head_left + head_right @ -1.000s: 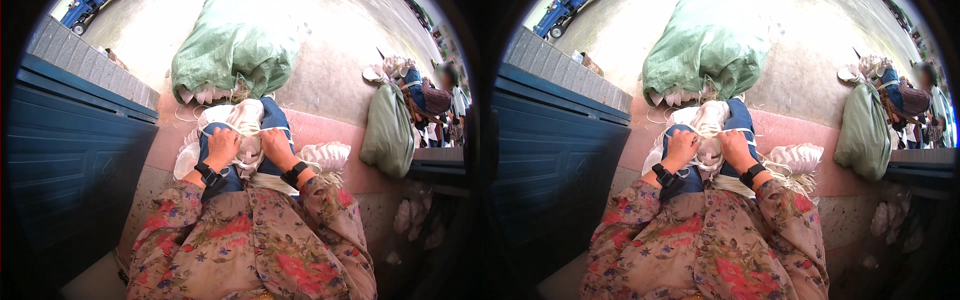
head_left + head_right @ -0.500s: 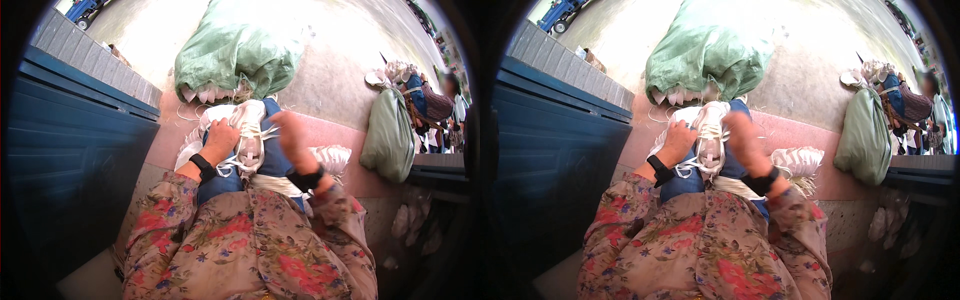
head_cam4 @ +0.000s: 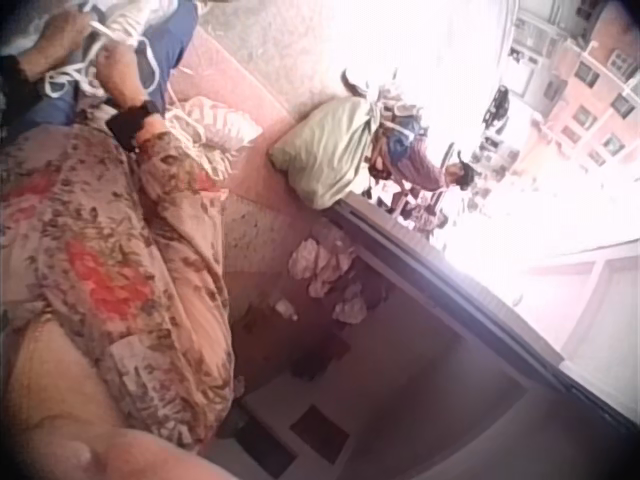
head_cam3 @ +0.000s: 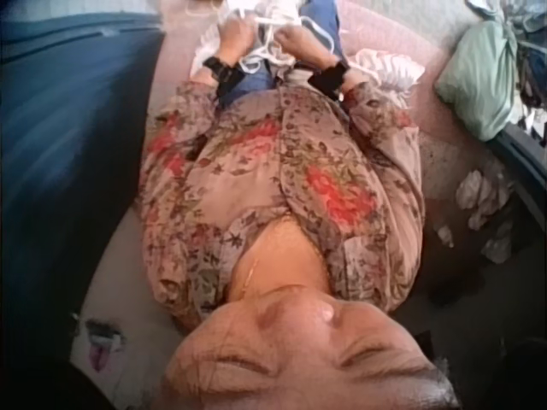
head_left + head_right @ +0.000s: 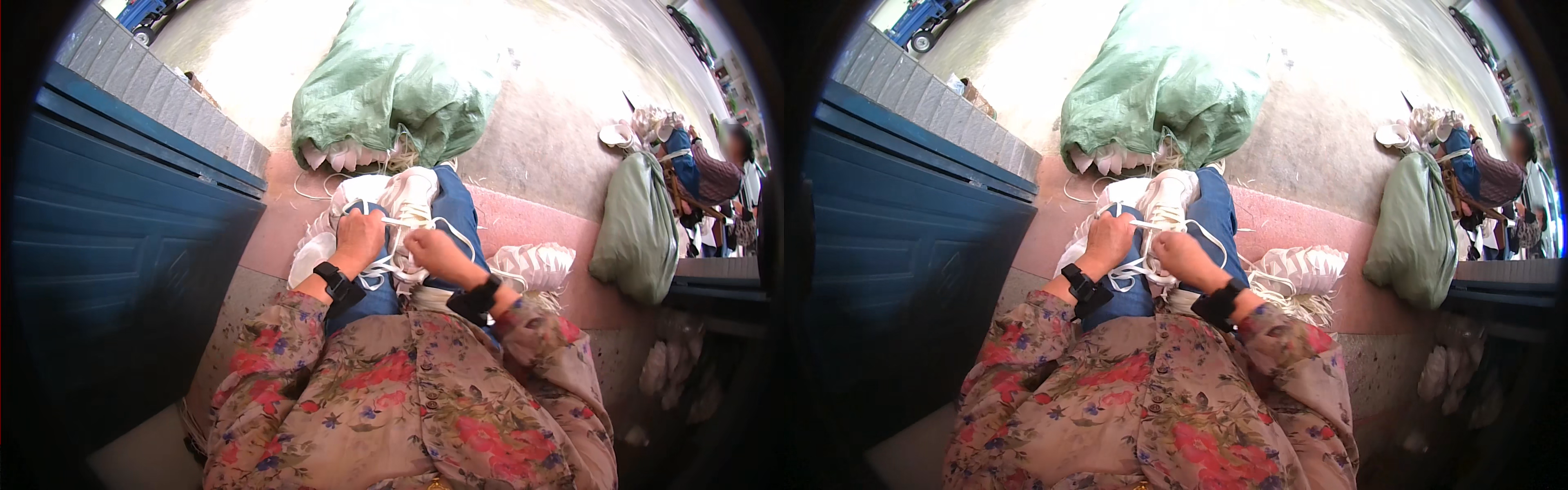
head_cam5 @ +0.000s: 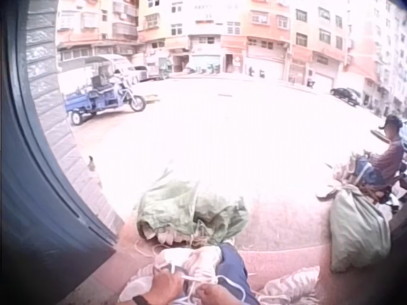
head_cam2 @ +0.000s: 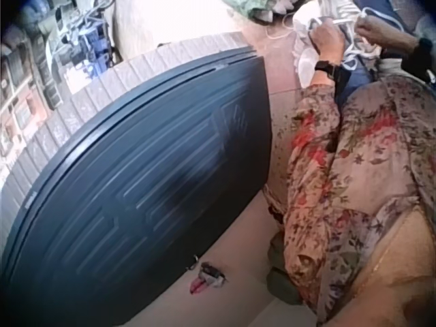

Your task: Tying together shoe components into bundles using long strings.

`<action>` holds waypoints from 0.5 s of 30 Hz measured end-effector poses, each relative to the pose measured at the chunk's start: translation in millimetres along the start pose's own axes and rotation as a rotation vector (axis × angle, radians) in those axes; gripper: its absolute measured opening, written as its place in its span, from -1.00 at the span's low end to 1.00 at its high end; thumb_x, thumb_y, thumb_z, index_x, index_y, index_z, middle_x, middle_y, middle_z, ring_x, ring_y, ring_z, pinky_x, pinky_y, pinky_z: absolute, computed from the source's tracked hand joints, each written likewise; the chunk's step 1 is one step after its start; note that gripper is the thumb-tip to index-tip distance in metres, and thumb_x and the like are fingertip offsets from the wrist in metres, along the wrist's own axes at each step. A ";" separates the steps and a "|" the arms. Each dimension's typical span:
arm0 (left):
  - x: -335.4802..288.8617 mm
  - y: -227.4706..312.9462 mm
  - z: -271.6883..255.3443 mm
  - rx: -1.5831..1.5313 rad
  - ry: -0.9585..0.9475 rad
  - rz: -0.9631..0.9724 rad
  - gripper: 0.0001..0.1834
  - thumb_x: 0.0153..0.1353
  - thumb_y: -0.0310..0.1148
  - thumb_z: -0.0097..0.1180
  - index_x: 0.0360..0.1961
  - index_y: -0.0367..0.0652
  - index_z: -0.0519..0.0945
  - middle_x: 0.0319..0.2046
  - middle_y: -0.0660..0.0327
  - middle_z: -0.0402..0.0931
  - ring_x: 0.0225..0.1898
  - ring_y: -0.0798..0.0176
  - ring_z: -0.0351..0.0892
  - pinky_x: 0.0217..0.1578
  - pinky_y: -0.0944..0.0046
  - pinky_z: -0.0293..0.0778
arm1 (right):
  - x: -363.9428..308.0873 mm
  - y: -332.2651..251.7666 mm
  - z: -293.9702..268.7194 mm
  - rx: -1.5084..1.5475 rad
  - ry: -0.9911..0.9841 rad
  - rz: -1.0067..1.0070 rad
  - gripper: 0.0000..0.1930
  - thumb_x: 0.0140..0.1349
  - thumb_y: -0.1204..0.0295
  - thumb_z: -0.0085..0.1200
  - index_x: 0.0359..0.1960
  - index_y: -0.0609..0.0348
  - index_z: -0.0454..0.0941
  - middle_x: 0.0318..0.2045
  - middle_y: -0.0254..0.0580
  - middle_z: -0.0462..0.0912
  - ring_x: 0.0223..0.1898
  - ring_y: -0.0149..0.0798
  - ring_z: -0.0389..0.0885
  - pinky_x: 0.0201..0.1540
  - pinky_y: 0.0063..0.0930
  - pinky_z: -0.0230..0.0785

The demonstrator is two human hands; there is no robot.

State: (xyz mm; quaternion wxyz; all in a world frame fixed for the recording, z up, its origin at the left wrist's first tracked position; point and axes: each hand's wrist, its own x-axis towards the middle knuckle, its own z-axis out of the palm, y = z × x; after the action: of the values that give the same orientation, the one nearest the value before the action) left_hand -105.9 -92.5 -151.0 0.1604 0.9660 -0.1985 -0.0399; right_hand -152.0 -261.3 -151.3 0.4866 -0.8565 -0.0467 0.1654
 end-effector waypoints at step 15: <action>-4.1 10.1 -7.8 0.105 0.169 0.091 -0.91 -0.04 -0.42 -0.09 -0.53 -0.16 0.46 -0.62 0.12 0.46 -0.40 0.07 0.42 -0.42 0.08 0.23 | 26.6 8.6 28.6 -0.411 0.001 0.048 -0.83 0.03 0.47 -0.15 -0.40 0.31 0.43 -0.56 0.15 0.52 -0.46 0.13 0.52 -0.37 -0.09 0.37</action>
State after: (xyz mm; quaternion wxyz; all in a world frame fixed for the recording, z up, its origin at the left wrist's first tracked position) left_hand -112.3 -97.3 -140.3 0.1272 0.9630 -0.2299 0.0596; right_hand -137.1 -236.0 -178.5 0.2975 -0.9387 -0.0591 0.1636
